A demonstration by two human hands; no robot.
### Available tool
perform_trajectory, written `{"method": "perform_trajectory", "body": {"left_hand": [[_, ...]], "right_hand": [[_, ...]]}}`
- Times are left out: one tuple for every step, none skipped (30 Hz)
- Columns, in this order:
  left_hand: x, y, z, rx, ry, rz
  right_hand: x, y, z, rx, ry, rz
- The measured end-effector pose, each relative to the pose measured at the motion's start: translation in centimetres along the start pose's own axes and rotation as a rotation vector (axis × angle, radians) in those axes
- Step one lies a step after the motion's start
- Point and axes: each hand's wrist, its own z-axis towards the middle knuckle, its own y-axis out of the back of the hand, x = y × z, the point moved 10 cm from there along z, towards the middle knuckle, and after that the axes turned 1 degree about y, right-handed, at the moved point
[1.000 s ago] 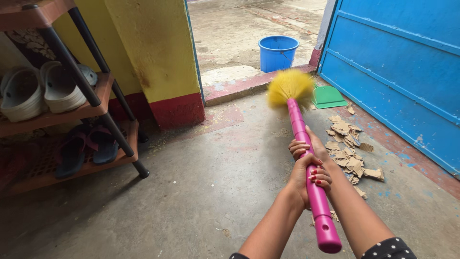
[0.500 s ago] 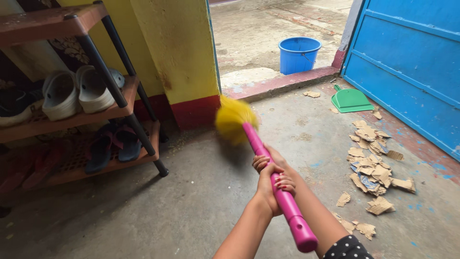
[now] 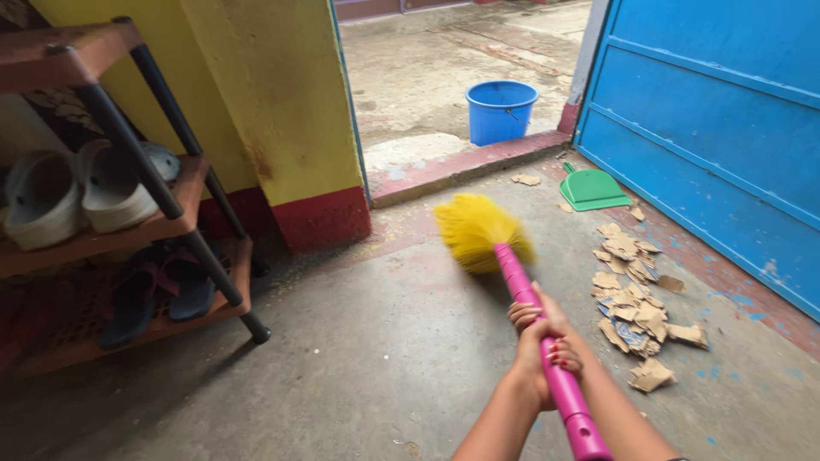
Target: The person sweeps pieces of cardboard across the floor using a broom with a yellow brush and a pink handle.
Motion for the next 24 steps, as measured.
{"method": "perform_trajectory", "body": {"left_hand": [[0.8, -0.7, 0.7, 0.016, 0.026, -0.006], [1.6, -1.5, 1.3, 0.033, 0.051, -0.011], [2.4, -2.0, 1.7, 0.034, 0.059, -0.014], [3.2, -3.0, 1.9, 0.074, 0.081, -0.004], [3.8, -3.9, 1.8, 0.114, 0.103, 0.005], [4.3, -4.4, 1.5, 0.116, 0.107, 0.005], [4.8, -5.3, 1.1, 0.160, 0.118, 0.002], [5.3, -6.1, 0.5, 0.201, 0.125, -0.004], [5.6, -6.5, -0.1, 0.201, 0.126, -0.006], [5.6, -7.0, -0.8, 0.200, 0.115, 0.029], [5.6, -7.4, -1.7, 0.198, 0.103, 0.065], [5.6, -7.7, -2.8, 0.197, 0.095, 0.063], [5.2, -7.7, -3.9, 0.172, 0.052, 0.100], [4.8, -7.7, -5.1, 0.146, 0.007, 0.136], [4.7, -7.8, -6.4, 0.145, -0.002, 0.135], [4.2, -7.5, -7.6, 0.107, -0.042, 0.151], [3.8, -7.2, -8.7, 0.069, -0.082, 0.168], [3.6, -7.2, -9.8, 0.067, -0.090, 0.166], [3.3, -6.9, -10.9, 0.050, -0.114, 0.138], [2.8, -6.7, -11.9, 0.032, -0.139, 0.111], [2.6, -6.6, -12.7, 0.030, -0.148, 0.110], [2.3, -6.1, -13.4, 0.004, -0.167, 0.050], [1.9, -5.6, -13.9, -0.021, -0.186, -0.011], [1.6, -5.4, -14.3, -0.022, -0.191, -0.010]], "right_hand": [[0.6, -0.5, -1.2, -0.006, 0.006, 0.003], [1.4, -0.9, -2.4, -0.021, 0.030, -0.013], [2.1, -1.2, -3.4, -0.037, 0.053, -0.028], [2.5, -1.6, -4.1, -0.039, 0.058, -0.028], [2.9, -2.3, -4.9, -0.010, 0.072, -0.046], [3.2, -3.0, -5.4, 0.019, 0.085, -0.067], [3.4, -3.5, -5.7, 0.018, 0.089, -0.068], [3.5, -4.3, -5.9, 0.039, 0.104, -0.079], [3.5, -5.2, -6.2, 0.061, 0.120, -0.090], [3.0, -5.9, -6.3, 0.061, 0.117, -0.091], [2.4, -6.8, -6.4, 0.085, 0.130, -0.100], [1.5, -7.8, -6.2, 0.110, 0.139, -0.111], [0.4, -8.7, -5.9, 0.112, 0.131, -0.112], [-1.4, -9.9, -5.5, 0.149, 0.061, -0.099], [-3.3, -11.0, -5.2, 0.186, -0.009, -0.085], [-4.7, -11.6, -4.8, 0.188, -0.018, -0.085], [-6.2, -11.9, -4.1, 0.171, -0.038, -0.076], [-7.6, -12.0, -3.6, 0.153, -0.058, -0.066], [-8.7, -12.2, -3.0, 0.154, -0.067, -0.067], [-10.2, -12.2, -2.4, 0.160, -0.119, -0.076], [-11.4, -12.1, -1.9, 0.166, -0.171, -0.086], [-12.1, -11.8, -1.3, 0.170, -0.179, -0.085], [-13.0, -11.1, -0.4, 0.153, -0.214, -0.073], [-13.6, -10.4, 0.4, 0.136, -0.245, -0.062]]}}
